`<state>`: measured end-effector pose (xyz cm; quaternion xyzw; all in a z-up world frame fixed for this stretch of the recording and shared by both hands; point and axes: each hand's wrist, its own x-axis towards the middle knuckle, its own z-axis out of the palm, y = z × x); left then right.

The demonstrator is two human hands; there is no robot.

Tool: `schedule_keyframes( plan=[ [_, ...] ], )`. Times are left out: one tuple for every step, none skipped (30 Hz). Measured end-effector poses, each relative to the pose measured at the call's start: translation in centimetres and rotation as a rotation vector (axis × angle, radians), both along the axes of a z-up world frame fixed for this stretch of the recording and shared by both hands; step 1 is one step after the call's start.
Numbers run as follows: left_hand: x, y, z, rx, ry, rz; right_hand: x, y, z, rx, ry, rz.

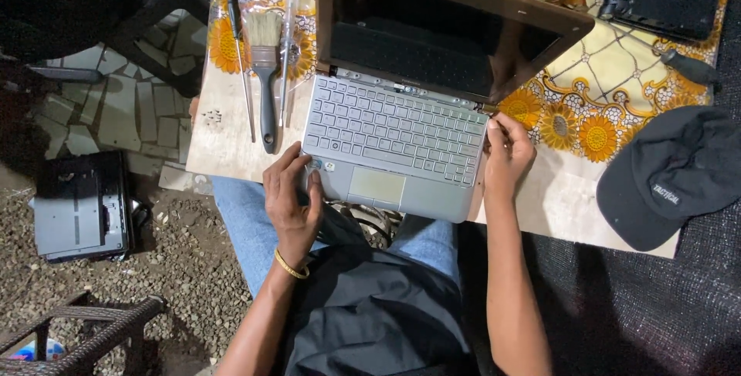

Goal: The person is carefully prying and removing the keyboard from a laptop using a small tool.

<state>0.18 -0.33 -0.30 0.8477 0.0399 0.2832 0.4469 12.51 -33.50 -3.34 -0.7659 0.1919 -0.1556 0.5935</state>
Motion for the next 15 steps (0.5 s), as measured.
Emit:
schedule_keyframes(
  plan=[
    [-0.02,0.0,-0.01,0.007,0.005,0.003,0.0,-0.02,-0.12,-0.003,-0.006,0.001],
    [-0.04,-0.01,-0.03,0.013,0.01,0.006,-0.01,-0.04,-0.25,-0.007,-0.012,0.003],
    [-0.03,-0.02,-0.05,0.014,0.012,0.004,-0.03,-0.11,-0.28,-0.007,-0.01,0.001],
    [-0.01,-0.03,-0.07,0.008,0.004,0.005,-0.04,-0.17,-0.32,-0.012,-0.02,0.004],
    [0.0,-0.05,-0.1,0.003,-0.002,0.006,-0.06,-0.24,-0.36,-0.017,-0.029,0.007],
    [0.0,-0.01,-0.25,0.002,-0.001,0.004,0.0,-0.31,-0.53,-0.018,-0.027,0.005],
    [-0.02,0.02,-0.4,0.01,-0.002,0.005,0.05,-0.37,-0.72,-0.01,-0.031,0.005],
    [-0.05,0.07,-0.55,0.017,-0.002,0.006,0.1,-0.42,-0.89,-0.003,-0.034,0.006],
    [-0.03,0.05,-0.45,0.017,-0.002,0.004,0.14,-0.45,-0.9,-0.003,-0.034,0.003],
    [-0.01,0.04,-0.35,0.015,-0.003,0.002,0.17,-0.48,-0.9,-0.001,-0.035,0.002],
    [-0.03,0.02,-0.25,0.012,-0.004,0.001,0.23,-0.49,-0.89,0.001,-0.036,0.003],
    [-0.09,0.0,-0.28,0.012,-0.004,0.001,0.31,-0.39,-0.84,0.001,-0.036,0.002],
    [-0.09,0.0,-0.31,0.017,-0.006,0.003,0.46,-0.26,-0.78,-0.013,-0.036,0.002],
    [-0.08,0.01,-0.32,0.022,-0.008,0.006,0.62,-0.12,-0.71,-0.027,-0.036,0.001],
    [0.0,0.02,-0.34,0.022,-0.01,0.006,0.71,-0.02,-0.54,-0.027,-0.038,0.001]
  ],
)
